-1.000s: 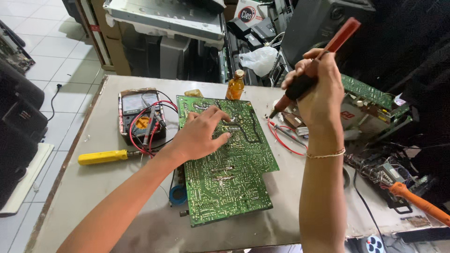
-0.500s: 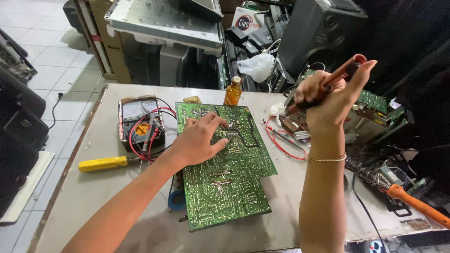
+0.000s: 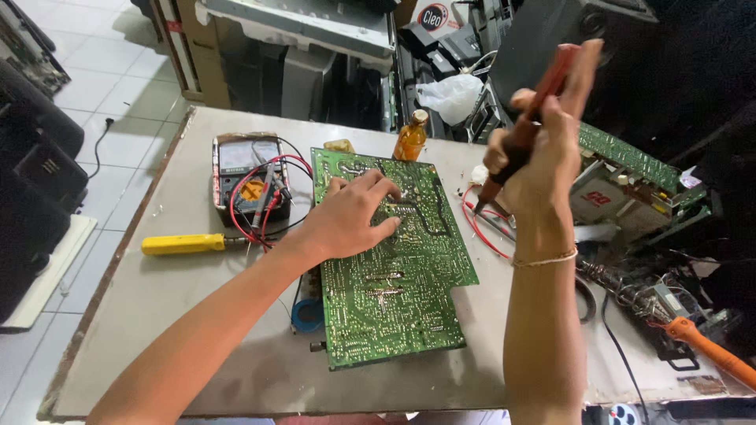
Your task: The person solders a green circuit board using a soldering iron and solder wire. They then use a solder sucker to remove excess solder from the board.
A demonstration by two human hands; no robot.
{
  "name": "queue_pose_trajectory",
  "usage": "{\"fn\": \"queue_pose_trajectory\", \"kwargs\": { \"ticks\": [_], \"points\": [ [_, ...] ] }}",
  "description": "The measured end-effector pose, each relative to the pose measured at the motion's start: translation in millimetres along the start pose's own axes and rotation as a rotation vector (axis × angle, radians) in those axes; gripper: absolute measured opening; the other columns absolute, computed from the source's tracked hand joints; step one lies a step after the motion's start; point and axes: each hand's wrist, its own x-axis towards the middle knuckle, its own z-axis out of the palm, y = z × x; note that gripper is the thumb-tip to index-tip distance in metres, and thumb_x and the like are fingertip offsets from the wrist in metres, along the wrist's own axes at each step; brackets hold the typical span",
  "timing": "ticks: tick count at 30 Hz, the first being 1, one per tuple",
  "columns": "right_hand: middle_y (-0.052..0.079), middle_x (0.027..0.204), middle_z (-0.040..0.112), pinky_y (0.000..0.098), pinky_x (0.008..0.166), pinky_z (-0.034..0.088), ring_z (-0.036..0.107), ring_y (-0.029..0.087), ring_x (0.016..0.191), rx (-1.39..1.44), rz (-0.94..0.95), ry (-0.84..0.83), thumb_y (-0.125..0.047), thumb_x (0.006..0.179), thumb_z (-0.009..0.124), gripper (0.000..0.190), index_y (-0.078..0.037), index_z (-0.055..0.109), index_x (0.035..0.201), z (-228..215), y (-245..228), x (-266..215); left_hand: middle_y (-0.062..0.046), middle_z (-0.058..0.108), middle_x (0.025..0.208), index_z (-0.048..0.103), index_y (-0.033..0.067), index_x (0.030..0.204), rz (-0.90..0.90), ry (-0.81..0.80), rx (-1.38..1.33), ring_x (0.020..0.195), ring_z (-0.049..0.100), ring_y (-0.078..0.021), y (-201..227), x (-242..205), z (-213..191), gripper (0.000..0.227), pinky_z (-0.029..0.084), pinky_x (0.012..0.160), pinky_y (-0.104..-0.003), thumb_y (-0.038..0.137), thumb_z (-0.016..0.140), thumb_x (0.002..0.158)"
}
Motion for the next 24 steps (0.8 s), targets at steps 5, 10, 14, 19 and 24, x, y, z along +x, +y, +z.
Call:
{"fn": "queue_pose_trajectory", "kwargs": {
  "ticks": [5,10,14,19,24],
  "points": [
    [0.008,0.104,0.053,0.0314,0.042,0.053,0.061,0.020,0.051,-0.057,0.096,-0.005,-0.045,0.115,0.040,0.042,-0.014,0.055,0.140,8.5,31.9,16.1,-0.007,0.053,0.130,0.055,0.0173,0.139,-0.004,-0.002,0.012,0.124,0.066,-0.0309,-2.8,0.6,0.0,0.037,0.036,0.116,-0.062,0.042,0.055,0.112],
    [0.014,0.097,0.068,0.0354,0.059,0.063,0.071,0.022,0.067,-0.119,-0.009,-0.110,-0.043,0.115,0.048,0.046,-0.001,0.060,0.130,9.8,28.0,8.5,-0.008,0.053,0.129,0.056,0.0155,0.139,0.023,0.006,0.008,0.124,0.067,-0.0340,-1.6,0.4,-1.2,0.034,0.039,0.114,-0.064,0.037,0.055,0.113],
    [0.019,0.077,0.061,0.0367,0.054,0.057,0.064,0.027,0.054,0.009,-0.136,-0.249,-0.036,0.118,0.045,0.038,-0.002,0.057,0.130,9.3,31.6,8.9,-0.006,0.052,0.131,0.055,0.0180,0.140,-0.005,-0.034,0.010,0.126,0.066,-0.0313,1.0,-0.7,-1.3,0.035,0.037,0.116,-0.063,0.040,0.053,0.113],
    [0.013,0.064,0.058,0.0324,0.054,0.054,0.064,0.024,0.053,-0.035,-0.054,-0.199,-0.064,0.107,0.039,0.067,-0.003,0.068,0.100,23.6,-13.3,-5.7,-0.003,0.053,0.130,0.055,0.0222,0.141,-0.033,-0.046,0.047,0.126,0.066,-0.0254,-0.9,3.0,1.9,0.035,0.036,0.117,-0.058,0.044,0.054,0.113],
    [0.007,0.042,0.035,0.0331,0.048,0.034,0.043,0.024,0.043,0.125,0.251,-0.115,-0.089,0.065,0.042,0.083,-0.008,0.048,0.045,39.5,-51.4,-19.1,-0.005,0.060,0.134,0.062,0.0219,0.134,-0.037,0.019,0.043,0.108,0.066,-0.0297,-4.8,6.4,10.4,0.038,0.032,0.113,-0.056,0.045,0.065,0.105]
  ]
}}
